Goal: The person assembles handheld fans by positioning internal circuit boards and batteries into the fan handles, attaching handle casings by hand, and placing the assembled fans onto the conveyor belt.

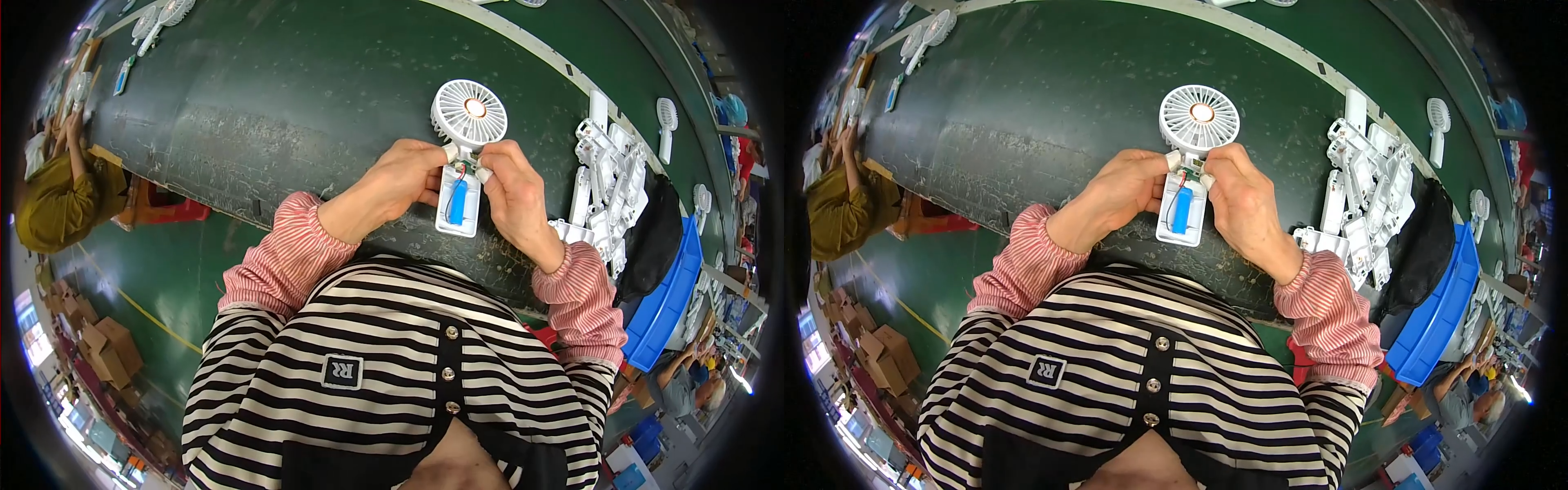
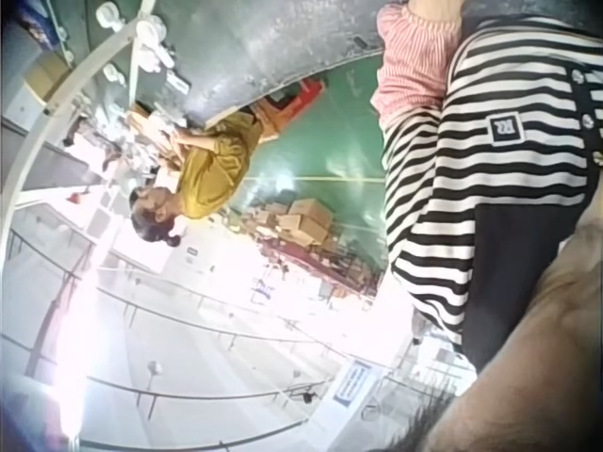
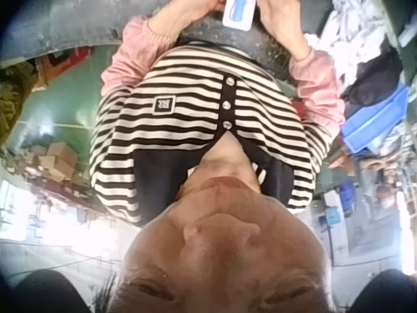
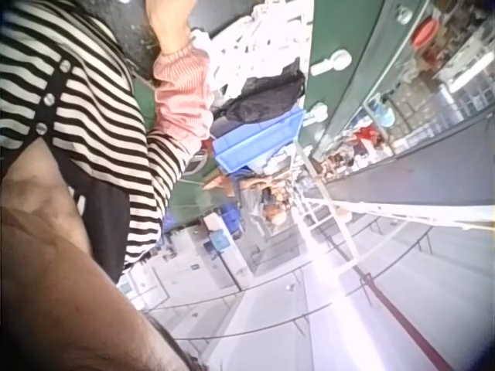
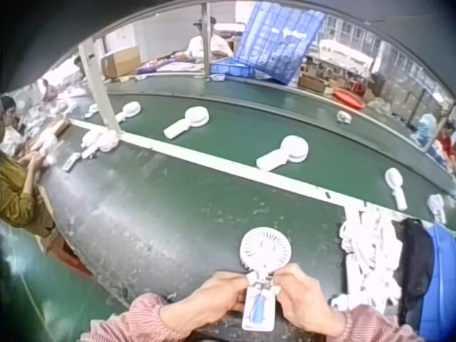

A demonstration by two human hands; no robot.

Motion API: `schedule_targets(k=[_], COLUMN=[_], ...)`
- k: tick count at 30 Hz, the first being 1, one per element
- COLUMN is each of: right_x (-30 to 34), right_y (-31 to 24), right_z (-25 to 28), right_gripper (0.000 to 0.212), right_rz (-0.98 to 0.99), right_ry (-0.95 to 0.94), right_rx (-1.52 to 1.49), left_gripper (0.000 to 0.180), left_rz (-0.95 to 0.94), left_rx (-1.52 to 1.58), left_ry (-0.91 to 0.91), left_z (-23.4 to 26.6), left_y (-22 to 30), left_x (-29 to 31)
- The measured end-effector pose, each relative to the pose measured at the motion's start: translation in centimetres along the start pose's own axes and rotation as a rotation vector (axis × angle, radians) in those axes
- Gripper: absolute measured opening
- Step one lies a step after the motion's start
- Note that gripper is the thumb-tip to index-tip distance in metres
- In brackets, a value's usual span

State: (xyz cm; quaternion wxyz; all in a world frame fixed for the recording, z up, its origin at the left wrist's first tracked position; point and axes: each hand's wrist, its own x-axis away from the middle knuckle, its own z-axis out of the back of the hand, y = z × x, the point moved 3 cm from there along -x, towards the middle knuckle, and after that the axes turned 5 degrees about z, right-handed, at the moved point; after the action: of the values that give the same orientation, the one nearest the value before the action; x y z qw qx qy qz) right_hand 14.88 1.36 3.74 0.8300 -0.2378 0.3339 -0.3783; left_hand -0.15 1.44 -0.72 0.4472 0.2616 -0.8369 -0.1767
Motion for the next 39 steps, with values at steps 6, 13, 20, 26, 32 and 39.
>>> schedule_targets(k=[6,13,20,26,32,39], right_x=[-0.1,0.0,0.0,0.2,0.2,0.5], right_y=[-0.2,-0.5,-0.8,-0.6,-0.6,-0.5], right_z=[-0.1,-0.2,-0.3,-0.6,-1.0,-1.2], right_gripper=[0.02,0.021,0.023,0.02,0.017,0.015], right_rz=[0.036,0.107,0.191,0.223,0.225,0.221], right_ry=[-0.058,-0.107,-0.128,-0.146,-0.176,-0.134], right_rx=[0.101,0.257,0.306,0.343,0.354,0.453], left_gripper=[0.025,0.026,0.026,0.027,0.022,0.02], left_rz=[0.005,-0.013,-0.024,-0.003,-0.064,-0.055], left_rx=[-0.007,-0.028,-0.044,-0.02,-0.172,-0.221], left_ry=[-0.002,0.022,0.043,0.0,0.05,0.083], left_z=[0.0,-0.1,0.0,0.0,-0.2,-0.3], left_y=[0.0,-0.3,-0.4,-0.2,-0.6,-0.9], left_x=[0.1,-0.1,-0.2,-0.1,0.0,-0.1])
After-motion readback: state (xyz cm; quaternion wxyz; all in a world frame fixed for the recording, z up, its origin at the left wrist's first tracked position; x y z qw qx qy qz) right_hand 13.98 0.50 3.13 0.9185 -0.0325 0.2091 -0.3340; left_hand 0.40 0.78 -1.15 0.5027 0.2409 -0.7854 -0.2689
